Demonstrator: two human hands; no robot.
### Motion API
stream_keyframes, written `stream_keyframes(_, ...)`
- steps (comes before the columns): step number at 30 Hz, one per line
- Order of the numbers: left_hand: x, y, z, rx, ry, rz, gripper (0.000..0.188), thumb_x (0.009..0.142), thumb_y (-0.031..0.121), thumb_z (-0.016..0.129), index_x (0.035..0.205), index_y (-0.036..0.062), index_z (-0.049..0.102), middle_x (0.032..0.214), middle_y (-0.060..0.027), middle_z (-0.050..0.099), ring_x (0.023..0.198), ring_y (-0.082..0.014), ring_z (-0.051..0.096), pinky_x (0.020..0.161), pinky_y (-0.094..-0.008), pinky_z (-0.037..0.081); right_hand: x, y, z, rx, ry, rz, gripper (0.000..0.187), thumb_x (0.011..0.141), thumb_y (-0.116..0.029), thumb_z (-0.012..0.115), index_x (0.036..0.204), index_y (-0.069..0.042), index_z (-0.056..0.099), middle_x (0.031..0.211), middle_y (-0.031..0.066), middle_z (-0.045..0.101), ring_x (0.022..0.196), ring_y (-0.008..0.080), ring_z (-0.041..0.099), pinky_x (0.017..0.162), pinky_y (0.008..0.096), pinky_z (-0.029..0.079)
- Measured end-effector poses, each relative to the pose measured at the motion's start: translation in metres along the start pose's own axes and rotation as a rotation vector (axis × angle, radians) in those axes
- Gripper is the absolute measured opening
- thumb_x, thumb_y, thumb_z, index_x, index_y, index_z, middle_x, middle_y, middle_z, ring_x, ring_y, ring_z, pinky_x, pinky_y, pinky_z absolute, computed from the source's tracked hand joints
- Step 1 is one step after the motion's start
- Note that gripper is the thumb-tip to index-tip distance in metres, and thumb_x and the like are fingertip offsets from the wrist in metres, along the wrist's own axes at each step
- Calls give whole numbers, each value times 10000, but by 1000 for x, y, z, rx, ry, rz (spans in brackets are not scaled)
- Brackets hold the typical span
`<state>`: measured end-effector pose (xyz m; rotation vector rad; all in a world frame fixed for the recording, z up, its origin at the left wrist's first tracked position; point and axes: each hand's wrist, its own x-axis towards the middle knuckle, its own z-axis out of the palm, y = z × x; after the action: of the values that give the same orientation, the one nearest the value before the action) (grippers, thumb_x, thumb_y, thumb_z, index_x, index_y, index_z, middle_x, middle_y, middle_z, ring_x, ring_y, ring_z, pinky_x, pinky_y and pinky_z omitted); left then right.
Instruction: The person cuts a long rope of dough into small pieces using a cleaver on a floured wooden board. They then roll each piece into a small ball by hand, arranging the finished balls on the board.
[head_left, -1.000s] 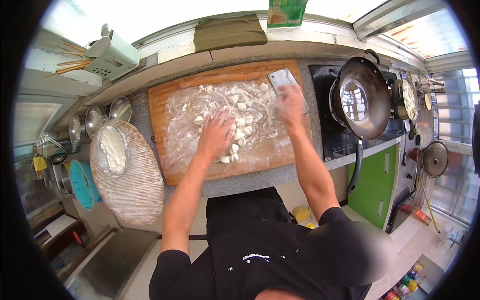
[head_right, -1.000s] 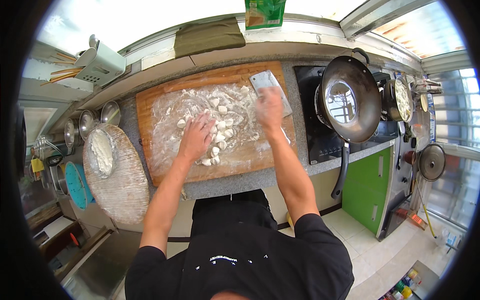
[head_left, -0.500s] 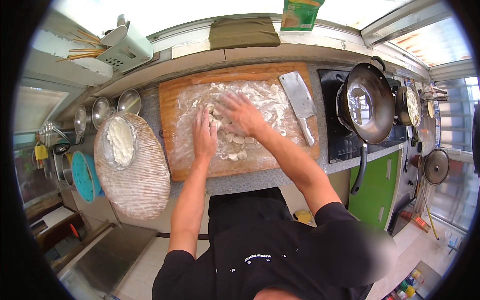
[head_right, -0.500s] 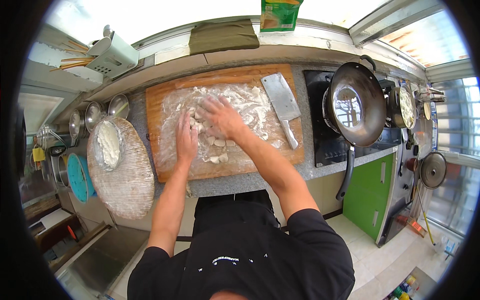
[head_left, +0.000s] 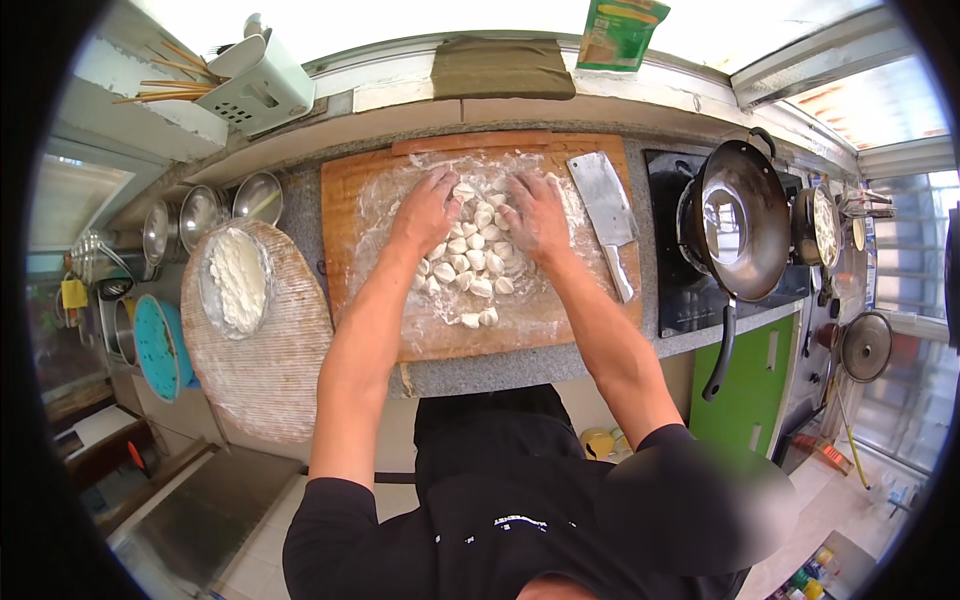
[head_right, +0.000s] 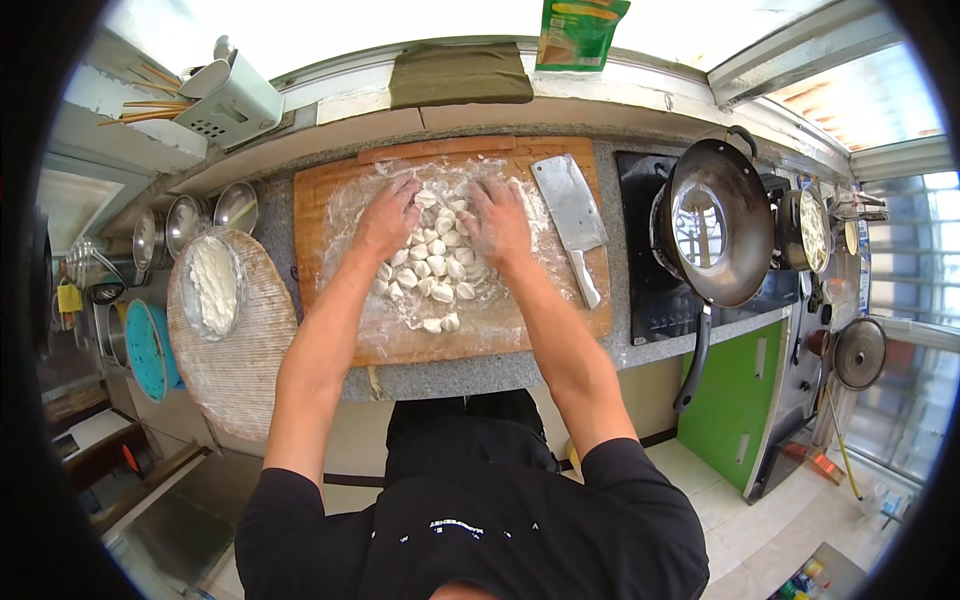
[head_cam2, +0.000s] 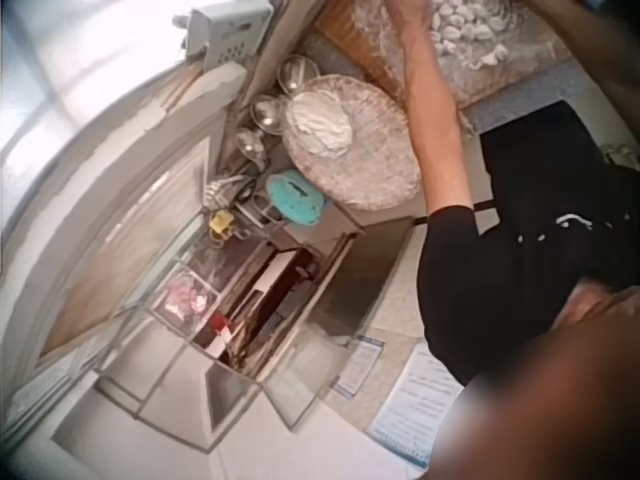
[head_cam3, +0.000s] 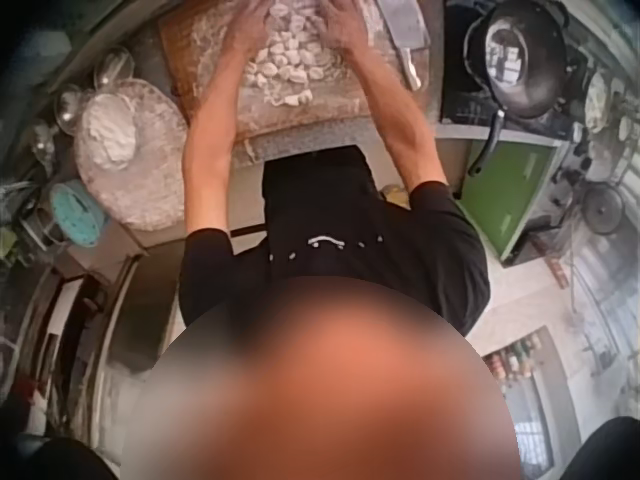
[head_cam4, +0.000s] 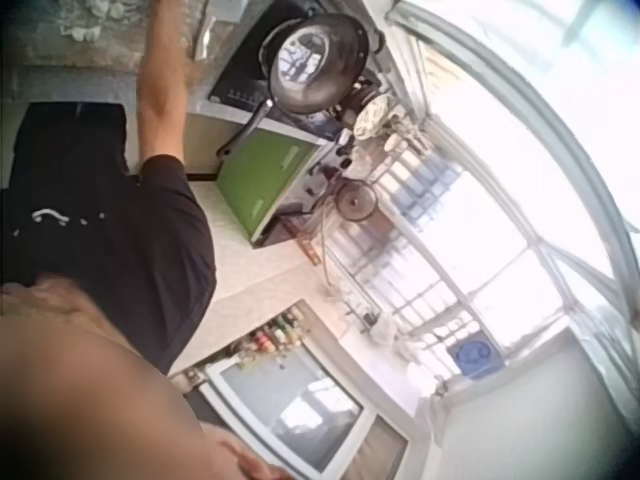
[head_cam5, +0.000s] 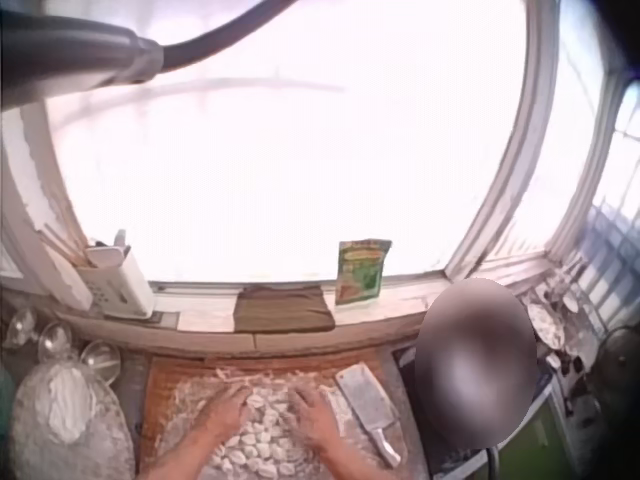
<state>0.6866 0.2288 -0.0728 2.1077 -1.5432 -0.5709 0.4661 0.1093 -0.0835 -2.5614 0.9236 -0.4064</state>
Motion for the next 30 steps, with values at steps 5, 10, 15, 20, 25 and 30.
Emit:
stream_keyframes(5,-36,1,-9,76,-37,117,516,1027,244,601,1495,25,595,1578,-202,550,1466,-388,498,1233,-484,400,-1,-45,15,65,-256,-219,752,1055,-553,554,1637,-96,424,1703,196,390,1607,369,308,1339,515,230)
stream_keyframes(10,-100,-14,-6,120,30,18,572,1040,278,586,1550,23,536,1617,-217,496,1513,-410,434,1264,-505,352,-44,-19,-3,-134,-350,-297,818,1044,-588,547,1670,-94,366,1745,198,300,1631,358,254,1353,509,162)
stream_keyframes(15,-143,-4,49,289,296,-276,634,1082,299,536,1647,43,402,1740,-236,287,1600,-471,254,1314,-555,234,-85,-67,-34,-151,-399,15,764,1056,-522,551,1648,-63,399,1767,222,217,1652,381,164,1353,526,141)
stream_keyframes(20,-161,17,65,-85,377,-106,664,1094,349,446,1669,30,351,1747,-277,238,1608,-520,191,1323,-607,132,-74,-101,10,-182,-509,-426,783,1041,-564,540,1656,-101,395,1777,169,231,1660,307,174,1353,556,102)
stream_keyframes(25,-176,17,63,-64,287,-104,769,1012,385,572,1673,53,358,1758,-243,235,1613,-503,193,1307,-647,126,-11,-60,13,-207,-311,-393,778,1031,-546,519,1680,-145,370,1779,128,256,1657,315,189,1355,558,103)
stream_keyframes(30,-168,22,65,184,254,-319,879,967,479,665,1687,88,344,1791,-223,138,1631,-488,132,1307,-648,127,-53,-28,-14,-271,-318,-23,808,1039,-536,477,1708,-128,283,1789,139,221,1653,360,176,1351,567,103)
